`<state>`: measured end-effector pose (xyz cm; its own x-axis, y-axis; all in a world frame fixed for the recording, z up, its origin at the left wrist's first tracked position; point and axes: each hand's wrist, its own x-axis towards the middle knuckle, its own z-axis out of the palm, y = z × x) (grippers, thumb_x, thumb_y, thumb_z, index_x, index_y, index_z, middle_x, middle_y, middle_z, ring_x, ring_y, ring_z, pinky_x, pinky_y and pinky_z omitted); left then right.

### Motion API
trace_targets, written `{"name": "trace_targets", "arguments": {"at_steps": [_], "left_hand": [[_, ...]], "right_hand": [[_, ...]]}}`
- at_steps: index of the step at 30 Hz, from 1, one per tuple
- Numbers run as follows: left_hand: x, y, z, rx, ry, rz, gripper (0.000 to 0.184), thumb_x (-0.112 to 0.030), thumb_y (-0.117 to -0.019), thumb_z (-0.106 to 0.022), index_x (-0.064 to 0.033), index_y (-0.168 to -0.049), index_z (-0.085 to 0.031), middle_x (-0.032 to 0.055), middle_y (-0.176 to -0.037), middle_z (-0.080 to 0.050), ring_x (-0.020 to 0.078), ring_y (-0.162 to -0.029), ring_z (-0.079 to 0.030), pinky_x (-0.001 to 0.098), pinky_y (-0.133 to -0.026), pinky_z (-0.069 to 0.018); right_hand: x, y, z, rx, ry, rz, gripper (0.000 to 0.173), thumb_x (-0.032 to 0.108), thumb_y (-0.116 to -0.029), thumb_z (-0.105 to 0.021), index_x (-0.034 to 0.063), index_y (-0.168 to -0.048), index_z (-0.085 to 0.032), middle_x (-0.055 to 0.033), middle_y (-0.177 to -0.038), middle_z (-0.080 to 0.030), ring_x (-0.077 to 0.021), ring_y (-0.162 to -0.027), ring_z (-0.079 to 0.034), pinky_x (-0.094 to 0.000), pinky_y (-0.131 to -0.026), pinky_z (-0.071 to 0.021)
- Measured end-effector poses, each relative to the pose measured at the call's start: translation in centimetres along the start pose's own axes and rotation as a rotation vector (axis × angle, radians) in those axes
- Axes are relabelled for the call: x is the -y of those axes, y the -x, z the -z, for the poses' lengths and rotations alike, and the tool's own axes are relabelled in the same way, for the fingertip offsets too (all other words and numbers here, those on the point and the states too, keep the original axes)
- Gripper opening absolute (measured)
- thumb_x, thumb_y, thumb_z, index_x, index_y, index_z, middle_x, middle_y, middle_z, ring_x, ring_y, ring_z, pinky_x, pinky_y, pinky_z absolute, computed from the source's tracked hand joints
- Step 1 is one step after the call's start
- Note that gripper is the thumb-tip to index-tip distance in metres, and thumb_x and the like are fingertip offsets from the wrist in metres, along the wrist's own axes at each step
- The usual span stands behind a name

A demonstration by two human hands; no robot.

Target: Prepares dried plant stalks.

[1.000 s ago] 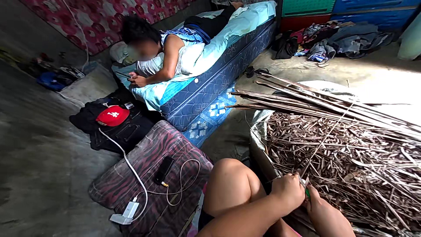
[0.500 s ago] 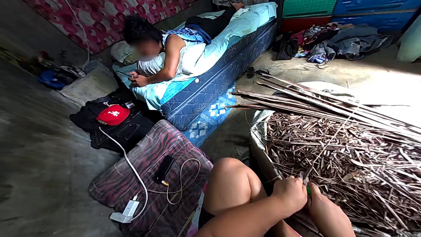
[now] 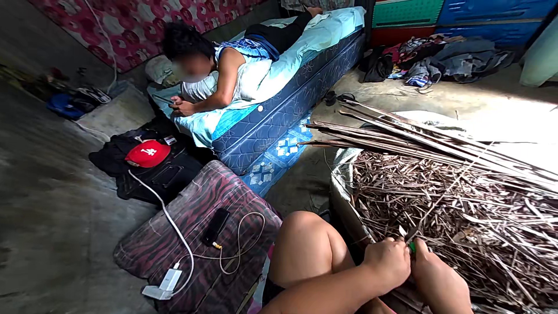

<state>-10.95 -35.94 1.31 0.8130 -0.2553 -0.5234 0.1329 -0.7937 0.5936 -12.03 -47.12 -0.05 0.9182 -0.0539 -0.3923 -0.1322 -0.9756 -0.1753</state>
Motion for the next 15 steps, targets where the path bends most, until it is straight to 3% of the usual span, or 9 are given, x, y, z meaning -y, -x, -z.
{"name": "trace_targets", "arguments": {"at_steps": [2, 7, 15], "left_hand": [[0.0, 0.1, 0.0, -0.006, 0.012, -0.011, 0.044, -0.027, -0.1125, -0.032, -0.0037, -0.137, -0.06, 0.019, -0.132, -0.063, 0.0344, -0.121, -0.063, 0.057, -0.097, -0.0509], [0.2, 0.4, 0.0, 0.008, 0.044, -0.031, 0.049, -0.028, -0.1126, -0.032, -0.0117, -0.158, -0.04, 0.02, -0.141, -0.059, 0.0355, -0.128, -0.06, 0.0575, -0.103, -0.0488], [0.3, 0.4, 0.0, 0.021, 0.056, -0.041, 0.05, -0.028, -0.1125, -0.032, -0.0139, -0.161, -0.036, 0.0197, -0.141, -0.059, 0.0351, -0.129, -0.059, 0.0572, -0.103, -0.0482]], "right_hand": [[0.0, -0.1, -0.1, -0.031, -0.005, -0.014, 0.037, 0.016, -0.1046, -0.051, 0.0038, -0.139, -0.055, -0.0253, -0.109, -0.072, -0.0447, -0.099, -0.073, -0.0592, -0.078, -0.0574], [-0.3, -0.9, -0.3, -0.019, 0.035, -0.06, 0.044, 0.012, -0.1043, -0.048, 0.004, -0.147, -0.048, -0.0262, -0.117, -0.07, -0.044, -0.103, -0.072, -0.0592, -0.081, -0.0569], [-0.8, -1.7, -0.4, -0.056, 0.019, -0.092, 0.043, 0.008, -0.1028, -0.05, 0.0049, -0.145, -0.05, -0.0257, -0.116, -0.069, -0.0439, -0.103, -0.071, -0.0602, -0.081, -0.0565]]}}
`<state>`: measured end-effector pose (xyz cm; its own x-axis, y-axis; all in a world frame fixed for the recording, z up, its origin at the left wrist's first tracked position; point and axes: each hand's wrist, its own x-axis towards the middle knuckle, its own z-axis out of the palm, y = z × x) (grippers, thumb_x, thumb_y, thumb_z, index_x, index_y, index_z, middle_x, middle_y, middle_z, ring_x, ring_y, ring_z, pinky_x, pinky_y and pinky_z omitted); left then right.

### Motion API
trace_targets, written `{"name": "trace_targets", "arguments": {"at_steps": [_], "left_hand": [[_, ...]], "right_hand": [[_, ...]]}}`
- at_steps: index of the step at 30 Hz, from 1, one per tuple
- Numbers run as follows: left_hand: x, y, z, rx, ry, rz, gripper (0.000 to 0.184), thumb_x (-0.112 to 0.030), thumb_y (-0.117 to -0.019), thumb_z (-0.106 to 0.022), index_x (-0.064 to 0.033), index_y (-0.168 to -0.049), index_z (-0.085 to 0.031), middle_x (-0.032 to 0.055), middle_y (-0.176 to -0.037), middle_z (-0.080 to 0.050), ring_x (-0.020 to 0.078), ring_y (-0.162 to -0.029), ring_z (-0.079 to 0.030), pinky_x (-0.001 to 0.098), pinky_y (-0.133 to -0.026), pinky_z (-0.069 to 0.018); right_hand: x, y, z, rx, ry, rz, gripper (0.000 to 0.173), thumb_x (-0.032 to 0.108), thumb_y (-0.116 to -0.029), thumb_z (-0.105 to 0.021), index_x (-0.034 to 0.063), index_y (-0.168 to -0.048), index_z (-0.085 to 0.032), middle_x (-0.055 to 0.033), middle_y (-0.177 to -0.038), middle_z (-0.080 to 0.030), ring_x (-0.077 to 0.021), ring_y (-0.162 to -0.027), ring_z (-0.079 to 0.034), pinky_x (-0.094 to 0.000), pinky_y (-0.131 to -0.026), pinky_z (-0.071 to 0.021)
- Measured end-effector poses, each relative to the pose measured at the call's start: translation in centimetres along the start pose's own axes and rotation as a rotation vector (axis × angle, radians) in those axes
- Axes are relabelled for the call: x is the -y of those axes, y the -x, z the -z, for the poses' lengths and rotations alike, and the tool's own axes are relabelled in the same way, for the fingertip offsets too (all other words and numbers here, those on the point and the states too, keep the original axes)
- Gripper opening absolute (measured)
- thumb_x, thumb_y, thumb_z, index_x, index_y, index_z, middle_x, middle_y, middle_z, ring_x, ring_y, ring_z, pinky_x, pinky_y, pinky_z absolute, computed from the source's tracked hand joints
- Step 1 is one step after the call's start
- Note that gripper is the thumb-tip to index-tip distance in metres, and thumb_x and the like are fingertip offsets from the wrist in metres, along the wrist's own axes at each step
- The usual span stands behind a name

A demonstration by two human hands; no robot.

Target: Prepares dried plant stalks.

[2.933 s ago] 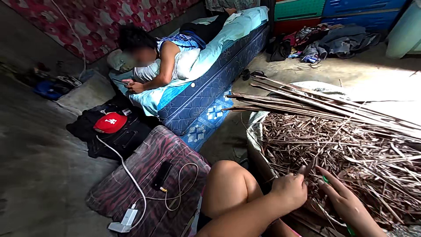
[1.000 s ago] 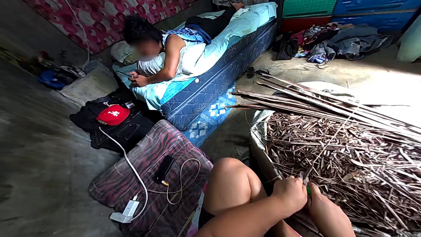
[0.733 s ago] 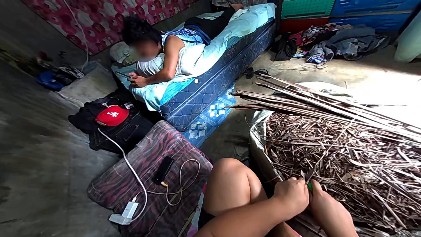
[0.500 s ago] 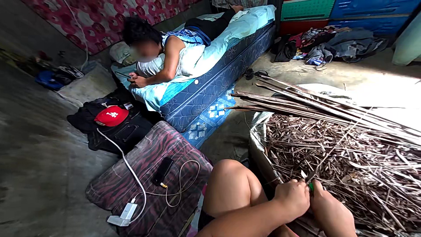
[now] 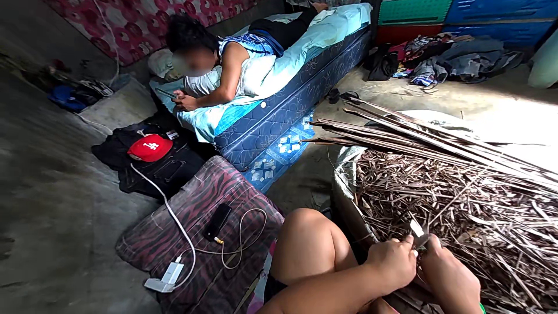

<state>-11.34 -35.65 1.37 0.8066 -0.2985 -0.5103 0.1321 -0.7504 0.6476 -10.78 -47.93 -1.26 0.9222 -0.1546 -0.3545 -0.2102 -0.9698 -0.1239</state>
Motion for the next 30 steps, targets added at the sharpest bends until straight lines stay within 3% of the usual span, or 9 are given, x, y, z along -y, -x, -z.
{"name": "trace_targets", "arguments": {"at_steps": [5, 9, 13, 16, 18, 22, 26, 28, 30], "left_hand": [[-0.2, 0.2, -0.4, 0.02, -0.006, -0.001, 0.051, -0.03, -0.1123, -0.031, -0.0165, -0.161, -0.037, 0.0186, -0.14, -0.06, 0.034, -0.127, -0.061, 0.0572, -0.103, -0.0485], [0.2, 0.3, 0.1, -0.026, 0.026, 0.015, 0.051, -0.03, -0.1105, -0.038, -0.0188, -0.16, -0.04, 0.0181, -0.138, -0.062, 0.033, -0.126, -0.061, 0.0562, -0.103, -0.0486], [-0.3, 0.2, 0.4, -0.045, -0.022, 0.088, 0.057, -0.022, -0.1043, -0.046, -0.023, -0.161, -0.037, 0.0124, -0.143, -0.06, 0.0287, -0.128, -0.06, 0.0537, -0.104, -0.0496], [-0.3, -0.1, 0.5, -0.067, -0.038, 0.107, 0.053, -0.018, -0.1058, -0.043, -0.0167, -0.159, -0.041, 0.0135, -0.144, -0.059, 0.0283, -0.13, -0.06, 0.0518, -0.107, -0.048], [-0.1, -0.3, 0.8, -0.088, -0.034, 0.115, 0.049, -0.019, -0.1066, -0.041, -0.0115, -0.155, -0.046, 0.0143, -0.143, -0.06, 0.0276, -0.13, -0.06, 0.0505, -0.108, -0.0471], [0.1, -0.6, 1.6, -0.139, -0.028, 0.149, 0.034, -0.021, -0.1069, -0.044, 0.0, -0.122, -0.066, 0.0177, -0.126, -0.065, 0.0297, -0.119, -0.063, 0.0508, -0.1, -0.0492], [0.6, -0.9, 1.9, -0.153, -0.013, 0.146, 0.041, -0.021, -0.1081, -0.041, -0.0032, -0.14, -0.06, 0.0154, -0.137, -0.063, 0.0265, -0.127, -0.061, 0.048, -0.107, -0.0467], [0.4, -0.8, 1.6, -0.148, -0.013, 0.134, 0.036, -0.019, -0.1082, -0.04, 0.0013, -0.125, -0.065, 0.018, -0.127, -0.065, 0.0292, -0.119, -0.063, 0.0496, -0.101, -0.0486], [0.3, -0.7, 1.3, -0.137, -0.013, 0.122, 0.037, -0.019, -0.1087, -0.038, 0.0017, -0.122, -0.066, 0.0184, -0.123, -0.065, 0.0298, -0.116, -0.064, 0.0503, -0.099, -0.049]], "right_hand": [[-2.2, -1.9, 0.6, 0.041, -0.089, -0.136, 0.047, 0.007, -0.1035, -0.046, 0.0075, -0.151, -0.042, -0.0273, -0.116, -0.07, -0.0474, -0.108, -0.069, -0.0652, -0.085, -0.0542], [-3.0, -1.9, 1.7, 0.017, -0.307, -0.094, 0.049, 0.02, -0.1078, -0.049, 0.0089, -0.155, -0.042, -0.0323, -0.12, -0.067, -0.0534, -0.109, -0.067, -0.0722, -0.088, -0.0498], [-1.7, -0.4, 2.2, 0.019, -0.466, 0.005, 0.043, 0.013, -0.1035, -0.054, -0.0012, -0.143, -0.05, -0.0285, -0.125, -0.065, -0.0457, -0.113, -0.067, -0.064, -0.094, -0.0519], [-1.0, 0.2, 1.5, -0.009, -0.512, 0.143, 0.034, 0.006, -0.1015, -0.052, -0.006, -0.133, -0.059, -0.0253, -0.131, -0.063, -0.0388, -0.119, -0.065, -0.0551, -0.1, -0.0519], [-0.7, 0.5, 1.6, 0.062, -0.474, 0.213, 0.036, 0.008, -0.103, -0.049, -0.003, -0.136, -0.058, -0.0246, -0.131, -0.063, -0.0386, -0.118, -0.065, -0.0545, -0.1, -0.0521], [-0.3, 1.6, 2.8, 0.275, -0.305, 0.252, 0.043, 0.021, -0.1086, -0.043, 0.0103, -0.15, -0.047, -0.0223, -0.116, -0.071, -0.0423, -0.108, -0.07, -0.0603, -0.091, -0.0534], [-0.1, 2.2, 3.1, 0.32, -0.292, 0.237, 0.037, 0.023, -0.1106, -0.041, 0.0084, -0.144, -0.049, -0.0223, -0.11, -0.071, -0.0415, -0.106, -0.07, -0.0586, -0.09, -0.0542], [0.4, 2.2, 3.1, 0.346, -0.252, 0.202, 0.035, 0.021, -0.111, -0.038, 0.0074, -0.141, -0.049, -0.0226, -0.113, -0.07, -0.0411, -0.109, -0.07, -0.0572, -0.091, -0.0543], [1.0, 2.1, 3.1, 0.333, -0.19, 0.147, 0.035, 0.021, -0.1112, -0.037, 0.0063, -0.141, -0.049, -0.0227, -0.114, -0.07, -0.0406, -0.111, -0.07, -0.0557, -0.091, -0.0549]]}}
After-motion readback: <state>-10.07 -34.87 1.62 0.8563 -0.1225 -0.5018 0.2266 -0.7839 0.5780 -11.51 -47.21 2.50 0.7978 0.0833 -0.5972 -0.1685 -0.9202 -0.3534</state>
